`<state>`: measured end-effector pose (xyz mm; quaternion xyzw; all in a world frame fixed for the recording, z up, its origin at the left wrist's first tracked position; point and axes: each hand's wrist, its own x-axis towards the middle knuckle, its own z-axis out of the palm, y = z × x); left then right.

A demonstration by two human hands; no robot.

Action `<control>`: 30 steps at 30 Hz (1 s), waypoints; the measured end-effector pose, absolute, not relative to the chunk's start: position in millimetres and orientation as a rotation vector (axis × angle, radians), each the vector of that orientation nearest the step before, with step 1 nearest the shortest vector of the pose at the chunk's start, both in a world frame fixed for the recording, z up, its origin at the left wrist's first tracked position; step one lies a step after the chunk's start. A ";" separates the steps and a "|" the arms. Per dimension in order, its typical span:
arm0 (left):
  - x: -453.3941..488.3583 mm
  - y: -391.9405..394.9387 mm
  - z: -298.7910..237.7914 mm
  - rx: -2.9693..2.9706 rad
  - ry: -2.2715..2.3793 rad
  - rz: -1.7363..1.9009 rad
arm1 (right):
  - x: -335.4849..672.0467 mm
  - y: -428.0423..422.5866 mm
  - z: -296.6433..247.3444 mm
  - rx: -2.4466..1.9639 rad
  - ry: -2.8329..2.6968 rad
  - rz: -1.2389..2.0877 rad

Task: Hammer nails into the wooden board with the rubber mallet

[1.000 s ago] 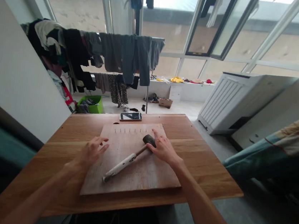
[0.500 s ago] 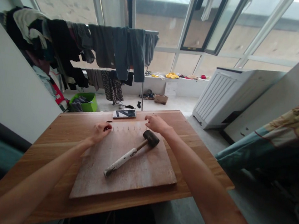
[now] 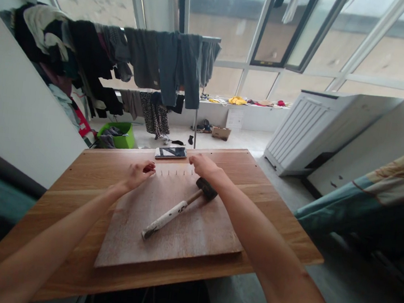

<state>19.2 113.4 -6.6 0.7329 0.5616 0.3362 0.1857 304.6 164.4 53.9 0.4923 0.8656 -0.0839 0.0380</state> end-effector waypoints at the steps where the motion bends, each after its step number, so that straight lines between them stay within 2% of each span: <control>1: 21.2 114.0 -8.9 2.067 1.573 0.943 | 302.9 163.3 54.5 1.510 2.666 -0.256; 15: 35.4 115.1 -0.7 2.065 1.561 0.976 | 289.3 161.3 55.6 1.450 2.722 -0.281; 24: 57.9 114.0 -5.8 2.093 1.548 0.949 | 272.8 159.6 32.2 1.404 2.746 -0.301; 30: 62.4 114.7 1.2 2.100 1.544 0.978 | 268.2 165.9 42.8 1.405 2.759 -0.328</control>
